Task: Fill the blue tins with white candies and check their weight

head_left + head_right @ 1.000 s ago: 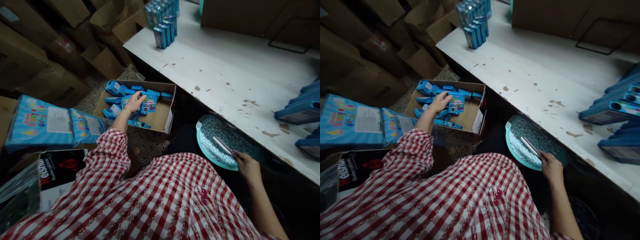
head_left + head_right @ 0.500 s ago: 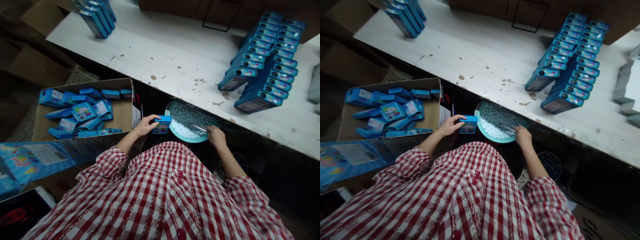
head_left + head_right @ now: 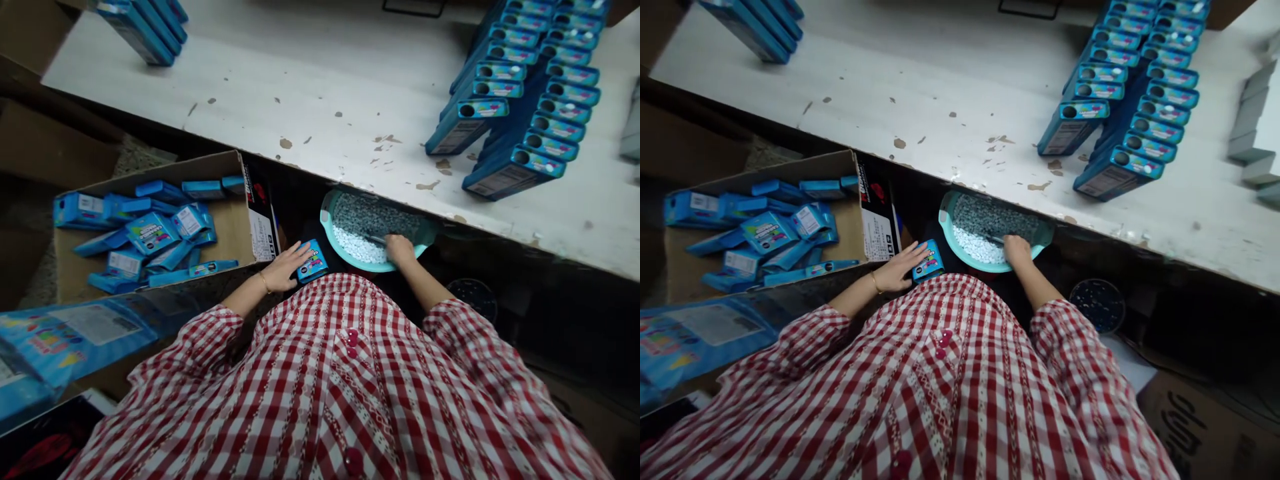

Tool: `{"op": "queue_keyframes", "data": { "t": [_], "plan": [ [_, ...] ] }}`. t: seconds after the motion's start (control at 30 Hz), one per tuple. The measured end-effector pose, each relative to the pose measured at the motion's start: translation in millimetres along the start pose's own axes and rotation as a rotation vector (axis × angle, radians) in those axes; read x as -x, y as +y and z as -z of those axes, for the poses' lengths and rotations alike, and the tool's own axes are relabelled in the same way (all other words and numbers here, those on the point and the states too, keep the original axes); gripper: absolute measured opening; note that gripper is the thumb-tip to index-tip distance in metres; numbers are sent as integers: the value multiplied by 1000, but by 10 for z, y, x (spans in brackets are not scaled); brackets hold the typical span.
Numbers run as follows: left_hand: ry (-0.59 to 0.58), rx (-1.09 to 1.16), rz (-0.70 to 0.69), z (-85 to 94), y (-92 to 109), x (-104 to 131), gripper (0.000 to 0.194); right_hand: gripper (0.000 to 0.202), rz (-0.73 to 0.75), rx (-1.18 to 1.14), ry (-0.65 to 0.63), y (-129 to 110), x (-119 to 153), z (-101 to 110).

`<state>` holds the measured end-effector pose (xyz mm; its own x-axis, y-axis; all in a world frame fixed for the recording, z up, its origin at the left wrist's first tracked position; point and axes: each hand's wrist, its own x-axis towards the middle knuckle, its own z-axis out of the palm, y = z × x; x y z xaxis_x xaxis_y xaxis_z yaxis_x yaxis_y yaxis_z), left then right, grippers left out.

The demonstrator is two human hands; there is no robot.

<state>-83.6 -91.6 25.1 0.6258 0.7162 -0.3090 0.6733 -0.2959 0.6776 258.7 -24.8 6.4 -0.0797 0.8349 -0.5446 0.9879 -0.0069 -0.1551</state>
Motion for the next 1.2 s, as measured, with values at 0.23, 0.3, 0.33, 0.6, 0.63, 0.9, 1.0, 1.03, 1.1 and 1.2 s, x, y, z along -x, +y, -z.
{"op": "queue_keyframes", "data": {
  "t": [0.23, 0.3, 0.33, 0.6, 0.63, 0.9, 1.0, 1.03, 1.1, 1.2],
  "plan": [
    [180, 10, 19, -27, 98, -180, 68, 41, -63, -325, -29, -427, -425, -343],
    [332, 155, 64, 19, 118, -218, 60, 40, -38, -406, -7, -390, -441, -346],
    [428, 237, 96, 45, 132, -240, 55, 39, -22, -444, 12, -354, -430, -330],
    [723, 477, 50, 192, 289, -766, 47, 31, 46, -615, 190, 101, 10, 270],
    [704, 450, 31, 198, 316, -860, 47, 30, 61, -627, 214, 161, 84, 381],
    [511, 209, -51, 45, 567, -1471, 44, 32, 232, -362, 233, 173, 475, 1102],
    [476, 172, -66, -55, 617, -1556, 46, 34, 195, 8, 172, -58, 580, 1279],
    [468, 158, -66, -82, 624, -1568, 47, 34, 181, 123, 148, -146, 610, 1322],
    [454, 129, -63, -121, 630, -1577, 48, 32, 174, 277, 115, -324, 654, 1384],
    [453, 103, -59, -149, 618, -1582, 48, 30, 202, 353, 128, -538, 700, 1442]
  ]
}}
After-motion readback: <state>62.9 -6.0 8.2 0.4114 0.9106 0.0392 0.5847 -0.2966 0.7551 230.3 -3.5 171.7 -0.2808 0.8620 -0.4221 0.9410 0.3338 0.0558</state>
